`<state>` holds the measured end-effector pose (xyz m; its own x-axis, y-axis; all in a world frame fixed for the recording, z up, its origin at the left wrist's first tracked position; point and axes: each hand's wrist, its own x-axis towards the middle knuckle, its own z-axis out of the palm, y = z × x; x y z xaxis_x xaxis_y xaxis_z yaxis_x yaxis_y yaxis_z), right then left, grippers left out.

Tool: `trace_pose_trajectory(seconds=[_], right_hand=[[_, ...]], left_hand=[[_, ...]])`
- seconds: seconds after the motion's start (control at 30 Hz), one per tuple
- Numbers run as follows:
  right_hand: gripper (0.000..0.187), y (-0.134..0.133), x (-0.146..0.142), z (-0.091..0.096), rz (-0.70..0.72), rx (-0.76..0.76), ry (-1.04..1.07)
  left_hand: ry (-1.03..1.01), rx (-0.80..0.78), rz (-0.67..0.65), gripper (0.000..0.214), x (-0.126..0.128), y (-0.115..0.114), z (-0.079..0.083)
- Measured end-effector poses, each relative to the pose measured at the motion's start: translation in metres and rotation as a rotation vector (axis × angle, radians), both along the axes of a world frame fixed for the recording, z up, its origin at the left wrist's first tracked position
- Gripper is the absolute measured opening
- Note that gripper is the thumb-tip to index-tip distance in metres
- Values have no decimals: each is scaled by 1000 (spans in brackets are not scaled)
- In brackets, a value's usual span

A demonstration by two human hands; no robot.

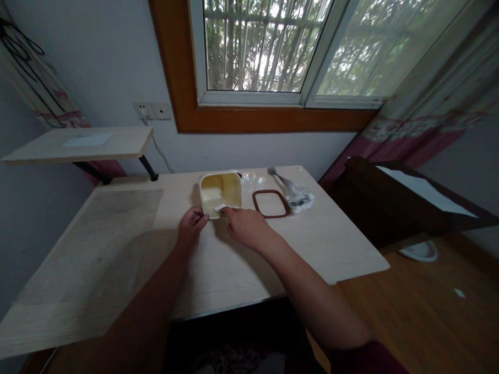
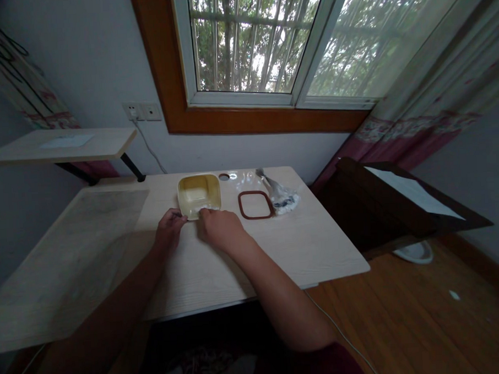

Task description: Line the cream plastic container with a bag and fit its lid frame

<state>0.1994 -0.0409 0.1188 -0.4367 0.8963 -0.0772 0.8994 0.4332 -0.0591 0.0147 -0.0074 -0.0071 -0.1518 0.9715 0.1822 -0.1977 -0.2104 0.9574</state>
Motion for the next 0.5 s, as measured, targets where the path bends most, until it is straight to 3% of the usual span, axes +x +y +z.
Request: trace_pose_trajectory(seconds=[0.17,0.4,0.5], right_hand=[[41,3,9,-12,-103,16,-21],[51,-7,-10,-19,2,-46,172],[51,-7,-7,-19,-14,-52,177]], left_hand=[[51,-11,27,23,1,-2,4],[82,-14,-27,25,-1,-2,1],[96,-17,-18,26,0,-3,4]])
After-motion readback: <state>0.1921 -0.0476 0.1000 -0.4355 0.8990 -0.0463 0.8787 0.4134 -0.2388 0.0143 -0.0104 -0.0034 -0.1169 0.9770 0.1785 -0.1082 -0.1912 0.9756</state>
